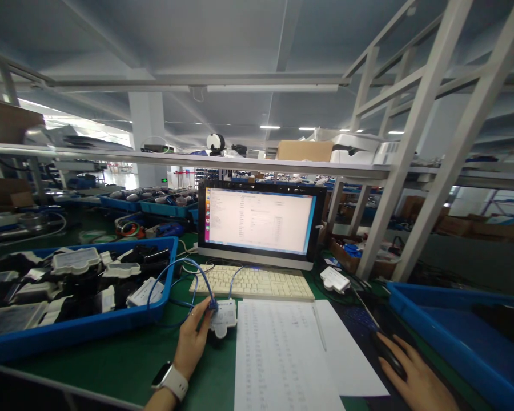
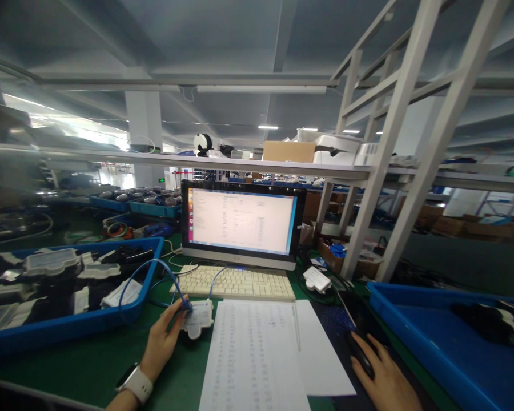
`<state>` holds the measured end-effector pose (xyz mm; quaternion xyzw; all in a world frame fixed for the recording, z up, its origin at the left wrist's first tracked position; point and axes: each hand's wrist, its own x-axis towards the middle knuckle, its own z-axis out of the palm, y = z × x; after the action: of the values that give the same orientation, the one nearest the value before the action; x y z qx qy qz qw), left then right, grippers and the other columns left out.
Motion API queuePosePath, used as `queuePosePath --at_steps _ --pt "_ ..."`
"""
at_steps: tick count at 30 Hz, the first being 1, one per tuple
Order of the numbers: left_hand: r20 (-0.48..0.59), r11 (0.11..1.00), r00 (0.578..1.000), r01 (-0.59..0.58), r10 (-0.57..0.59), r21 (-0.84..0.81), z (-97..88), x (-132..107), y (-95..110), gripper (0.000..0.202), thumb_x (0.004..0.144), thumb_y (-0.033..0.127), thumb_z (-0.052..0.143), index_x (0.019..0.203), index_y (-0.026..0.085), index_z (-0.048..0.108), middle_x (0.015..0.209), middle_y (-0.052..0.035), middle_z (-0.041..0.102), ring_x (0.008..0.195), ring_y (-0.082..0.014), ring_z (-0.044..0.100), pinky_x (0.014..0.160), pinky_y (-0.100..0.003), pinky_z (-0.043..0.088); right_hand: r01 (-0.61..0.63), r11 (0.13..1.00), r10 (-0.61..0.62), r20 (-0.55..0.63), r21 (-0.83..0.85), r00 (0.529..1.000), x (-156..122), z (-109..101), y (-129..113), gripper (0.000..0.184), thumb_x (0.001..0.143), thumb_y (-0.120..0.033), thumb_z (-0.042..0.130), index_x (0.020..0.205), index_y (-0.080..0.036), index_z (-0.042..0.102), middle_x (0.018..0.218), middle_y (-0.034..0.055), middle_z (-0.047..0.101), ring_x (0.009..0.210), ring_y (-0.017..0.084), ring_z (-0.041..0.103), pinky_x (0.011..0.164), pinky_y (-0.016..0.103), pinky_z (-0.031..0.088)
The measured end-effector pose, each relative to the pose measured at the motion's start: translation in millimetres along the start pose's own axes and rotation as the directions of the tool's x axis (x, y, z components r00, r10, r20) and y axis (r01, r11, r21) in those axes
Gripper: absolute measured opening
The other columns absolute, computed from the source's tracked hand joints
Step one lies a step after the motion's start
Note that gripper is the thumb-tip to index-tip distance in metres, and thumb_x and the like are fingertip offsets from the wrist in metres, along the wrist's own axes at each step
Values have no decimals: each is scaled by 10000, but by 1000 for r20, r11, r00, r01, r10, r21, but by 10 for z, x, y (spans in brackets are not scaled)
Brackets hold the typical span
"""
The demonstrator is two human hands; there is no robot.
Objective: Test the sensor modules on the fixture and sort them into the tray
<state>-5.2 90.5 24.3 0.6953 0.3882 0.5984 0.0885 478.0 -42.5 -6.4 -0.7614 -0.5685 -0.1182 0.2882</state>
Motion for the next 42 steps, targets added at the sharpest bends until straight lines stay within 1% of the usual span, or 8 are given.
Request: queuePosePath --at_steps 5,10,20,30,33,35,38,42 --pt "-14 1000 1000 -18 18 -7 13 -6 6 286 866 337 493 1108 230 602 1093 -57 660 993 -213 632 858 -323 533 -7 1000 7 31 -9 1000 -6 -16 8 600 801 -592 323 1200 -226 583 1260 145 499 1062 302 560 835 443 493" --pt "-10 1000 1000 -16 16 -1 11 -11 22 272 870 310 485 1100 225 604 1082 -58 664 986 -206 634 858 -316 533 -7 1000 7 8 13 1000 4 17 61 568 794 -590 343 1170 -255 607 1221 130 539 1074 307 555 829 449 498" --pt "-2 999 999 -45 45 -3 3 2 54 274 889 299 461 1114 209 591 1076 -66 663 967 -197 640 850 -315 534 21 1000 -21 12 22 1000 20 87 152 599 789 -591 338 1183 -221 597 1234 148 522 1114 319 525 864 458 480" --pt "11 998 998 -55 55 16 2 -4 58 274 897 298 448 1123 206 571 1084 -74 653 981 -204 632 848 -331 534 16 999 -15 -16 36 1000 24 52 83 556 788 -574 343 1152 -247 608 1190 123 557 1105 296 536 873 441 479" --pt "-26 998 998 -58 59 34 1 -24 36 268 891 302 458 1122 209 557 1084 -76 642 992 -208 622 849 -338 529 6 1000 -6 -21 16 1000 20 27 44 573 777 -592 332 1145 -253 612 1199 120 550 1078 296 554 857 432 489" --pt "-105 998 994 -19 25 57 -6 -38 8 275 886 317 460 1123 202 540 1074 -87 629 1006 -220 607 873 -369 511 -3 1000 3 -8 0 1000 19 15 34 593 777 -602 322 1155 -246 608 1213 129 538 1050 299 571 836 433 498" --pt "-221 991 972 102 -82 83 -35 -39 -32 321 888 340 435 1159 178 490 1078 -117 590 1030 -243 577 899 -423 478 5 1000 -5 11 -11 1000 18 11 42 609 784 -608 317 1177 -234 595 1237 139 518 1049 301 570 823 434 501" --pt "-253 955 949 235 -185 180 -87 -3 -31 385 882 373 383 1179 143 467 1070 -143 545 1022 -270 545 871 -456 469 16 999 -16 -9 -29 1000 19 27 43 590 783 -609 336 1176 -248 586 1246 119 513 1042 286 574 811 414 506"
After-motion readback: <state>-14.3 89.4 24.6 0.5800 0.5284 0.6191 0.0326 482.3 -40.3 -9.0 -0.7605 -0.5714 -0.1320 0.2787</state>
